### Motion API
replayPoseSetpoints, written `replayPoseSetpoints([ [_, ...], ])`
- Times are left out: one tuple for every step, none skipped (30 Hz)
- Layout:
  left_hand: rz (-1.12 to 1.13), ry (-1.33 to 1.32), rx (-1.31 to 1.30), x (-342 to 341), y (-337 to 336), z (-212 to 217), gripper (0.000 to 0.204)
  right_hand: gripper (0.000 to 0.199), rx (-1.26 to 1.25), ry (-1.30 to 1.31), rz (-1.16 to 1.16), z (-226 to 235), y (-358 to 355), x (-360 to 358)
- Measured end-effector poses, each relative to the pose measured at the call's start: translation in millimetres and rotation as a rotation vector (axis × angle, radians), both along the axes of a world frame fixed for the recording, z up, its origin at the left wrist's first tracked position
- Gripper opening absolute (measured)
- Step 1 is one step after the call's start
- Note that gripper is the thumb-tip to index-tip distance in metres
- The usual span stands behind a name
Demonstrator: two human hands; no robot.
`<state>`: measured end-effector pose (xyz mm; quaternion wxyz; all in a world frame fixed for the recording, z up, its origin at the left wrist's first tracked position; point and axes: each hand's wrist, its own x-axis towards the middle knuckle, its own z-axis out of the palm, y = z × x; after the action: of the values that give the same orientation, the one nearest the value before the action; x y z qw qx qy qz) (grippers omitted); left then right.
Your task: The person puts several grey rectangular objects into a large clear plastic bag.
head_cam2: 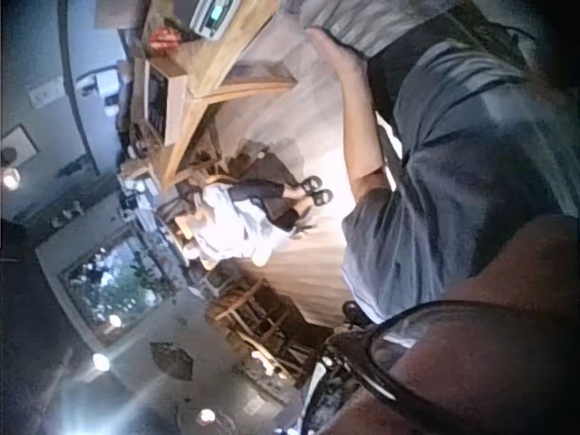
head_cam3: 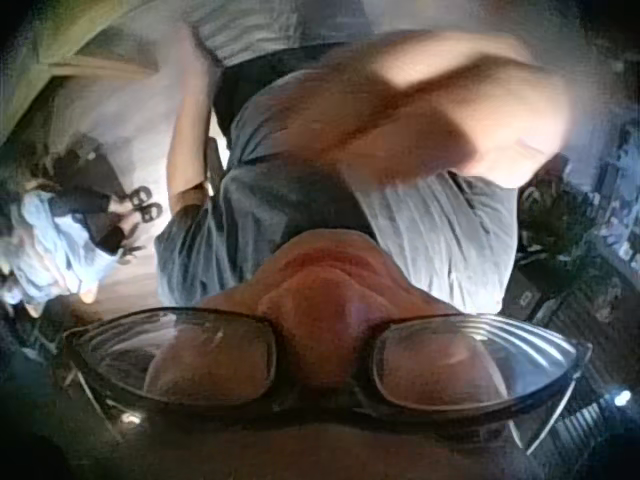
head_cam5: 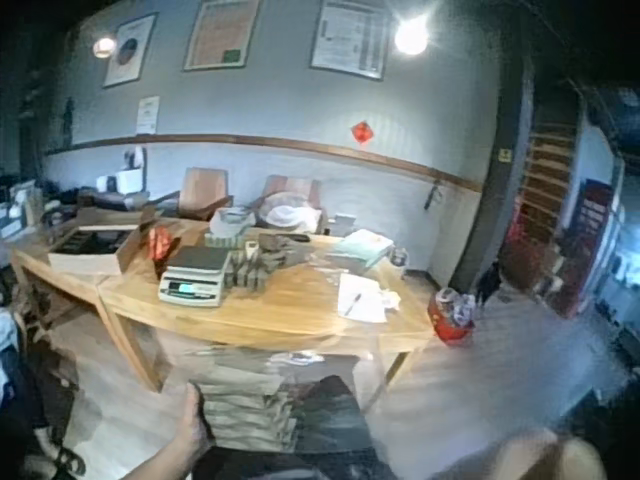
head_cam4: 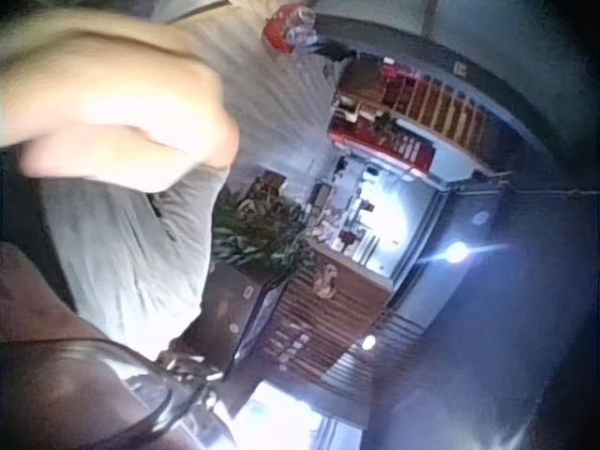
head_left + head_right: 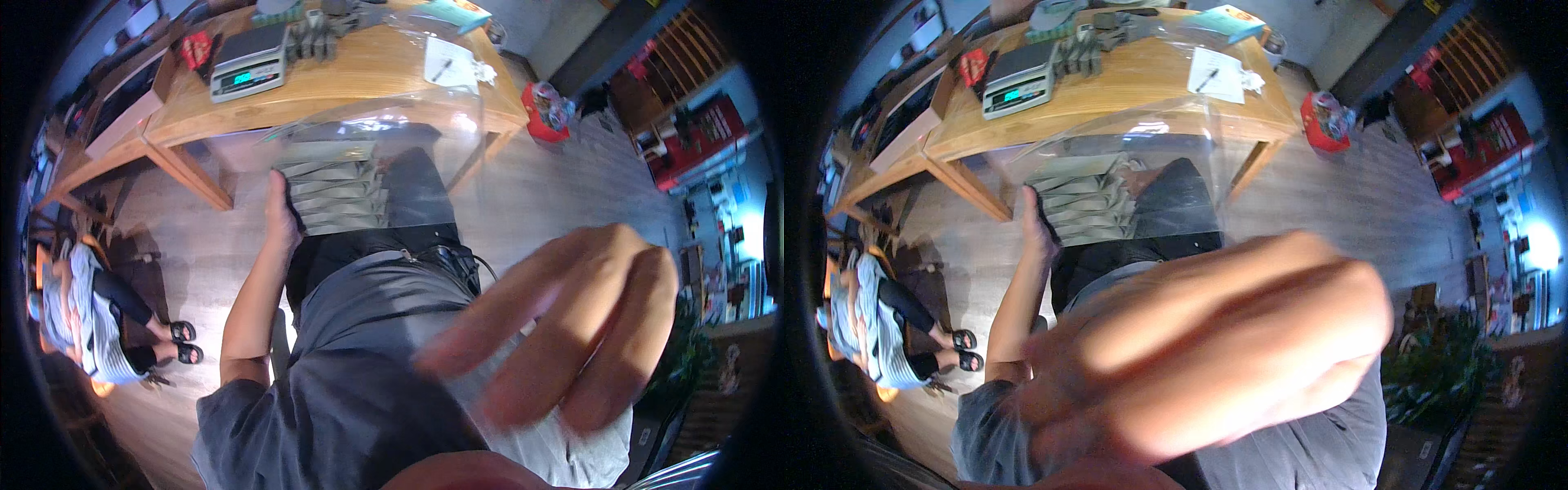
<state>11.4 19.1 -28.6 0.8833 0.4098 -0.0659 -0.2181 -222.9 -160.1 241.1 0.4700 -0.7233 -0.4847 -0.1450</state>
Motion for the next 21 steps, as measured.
replayPoseSetpoints([
  [-0.050,0.003,-0.030,-1,-16,2,0.066,0.023,-0.043,0.009,0.006,2,17,-3],
  [-0.050,-0.002,-0.038,-2,-16,4,0.066,0.023,-0.062,0.015,0.041,-4,29,1],
  [-0.060,-0.010,-0.045,-2,-19,6,0.067,0.023,-0.075,0.011,0.065,-8,41,-1],
  [-0.077,0.000,-0.033,1,-16,3,0.068,0.023,-0.075,0.010,0.092,-13,47,2],
  [-0.070,-0.013,-0.035,0,-17,2,0.069,0.023,-0.069,0.010,0.110,-17,53,3],
  [-0.056,-0.024,-0.039,-4,-16,4,0.069,0.023,-0.064,0.016,0.120,-20,57,3],
  [-0.042,-0.035,-0.044,-7,-17,7,0.070,0.023,-0.059,0.022,0.121,-23,60,4],
  [-0.052,-0.022,-0.031,-9,-18,13,0.072,0.023,-0.058,0.020,0.131,-25,63,5],
  [-0.052,-0.024,-0.028,-13,-18,16,0.072,0.023,-0.050,0.024,0.131,-28,66,6],
  [-0.052,-0.026,-0.024,-18,-20,20,0.073,0.023,-0.045,0.028,0.135,-31,70,9],
  [-0.054,-0.028,-0.021,-19,-19,21,0.073,0.023,-0.044,0.034,0.134,-32,70,9],
  [-0.028,-0.053,-0.001,-16,-20,16,0.074,0.023,-0.037,0.045,0.145,-32,72,5],
  [-0.049,-0.055,-0.002,-12,-20,14,0.074,0.023,-0.026,0.053,0.145,-33,74,4],
  [-0.069,-0.055,-0.003,-8,-19,14,0.074,0.023,-0.019,0.056,0.140,-33,71,6],
  [-0.090,-0.052,-0.004,-5,-20,15,0.074,0.023,-0.025,0.052,0.153,-36,73,9],
  [-0.041,-0.061,-0.004,-4,-23,13,0.074,0.023,-0.020,0.065,0.156,-36,75,9],
  [-0.063,-0.050,-0.001,-5,-20,13,0.074,0.023,-0.012,0.069,0.161,-38,75,11],
  [-0.084,-0.039,0.002,-5,-17,14,0.074,0.023,-0.001,0.072,0.174,-41,76,11],
  [-0.103,-0.029,0.005,-8,-13,16,0.074,0.024,0.016,0.083,0.175,-43,76,11],
  [-0.118,-0.037,-0.009,-8,-11,17,0.074,0.024,0.015,0.094,0.188,-43,78,12],
  [-0.122,-0.059,0.006,-7,-12,16,0.076,0.024,0.013,0.087,0.188,-42,78,12],
])
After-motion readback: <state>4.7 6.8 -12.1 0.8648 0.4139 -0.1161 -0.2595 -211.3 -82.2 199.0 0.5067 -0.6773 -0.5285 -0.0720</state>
